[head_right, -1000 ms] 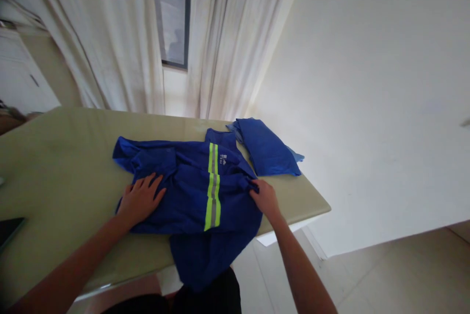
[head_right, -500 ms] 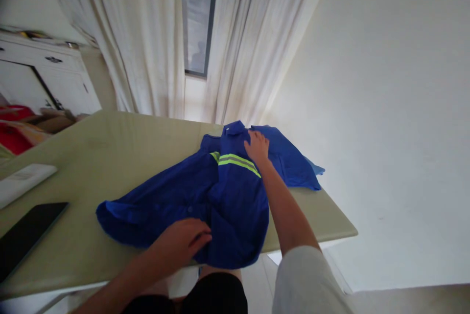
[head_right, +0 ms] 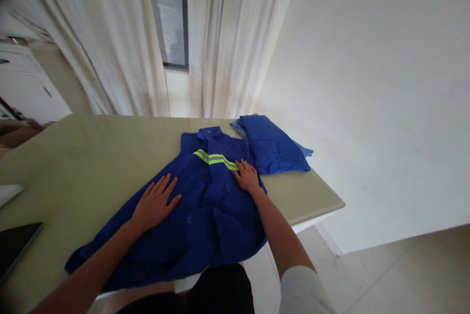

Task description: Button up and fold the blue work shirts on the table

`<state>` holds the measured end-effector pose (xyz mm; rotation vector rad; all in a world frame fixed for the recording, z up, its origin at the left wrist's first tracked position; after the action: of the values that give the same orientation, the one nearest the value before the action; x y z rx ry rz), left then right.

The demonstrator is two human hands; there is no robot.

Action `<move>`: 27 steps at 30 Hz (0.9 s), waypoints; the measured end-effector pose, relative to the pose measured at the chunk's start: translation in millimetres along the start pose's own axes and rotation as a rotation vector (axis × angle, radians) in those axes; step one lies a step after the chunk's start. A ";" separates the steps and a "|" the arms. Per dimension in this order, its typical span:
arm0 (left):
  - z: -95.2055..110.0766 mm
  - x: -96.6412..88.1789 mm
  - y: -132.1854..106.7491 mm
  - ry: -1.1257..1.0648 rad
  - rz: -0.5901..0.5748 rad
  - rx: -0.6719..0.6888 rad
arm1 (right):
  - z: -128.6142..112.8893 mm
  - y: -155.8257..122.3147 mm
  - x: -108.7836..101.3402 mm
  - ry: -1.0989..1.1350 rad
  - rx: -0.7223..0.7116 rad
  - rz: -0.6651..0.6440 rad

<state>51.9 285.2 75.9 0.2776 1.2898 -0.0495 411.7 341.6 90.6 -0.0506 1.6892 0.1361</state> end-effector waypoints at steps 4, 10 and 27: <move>16.9 -12.1 -72.2 0.012 0.020 -0.137 | 4.0 17.1 3.2 0.029 -0.070 0.005; 17.0 -48.5 -73.0 0.128 -0.144 -0.216 | -4.7 29.4 5.8 0.027 -0.094 0.052; -141.3 -16.8 133.6 0.162 -0.135 -0.380 | -4.0 43.4 16.0 0.037 0.033 0.081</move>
<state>-60.2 444.9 80.2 -0.1338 1.4473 0.1051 400.9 384.9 77.8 0.0399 1.7303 0.1684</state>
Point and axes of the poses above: each hand's wrist, its own y-axis towards the middle knuckle, its own x-axis out of the palm, z = x × y, the point moved 5 cm from there along y, towards the middle knuckle, and after that the axes turned 8 degrees about -x, right-handed, at the moved point
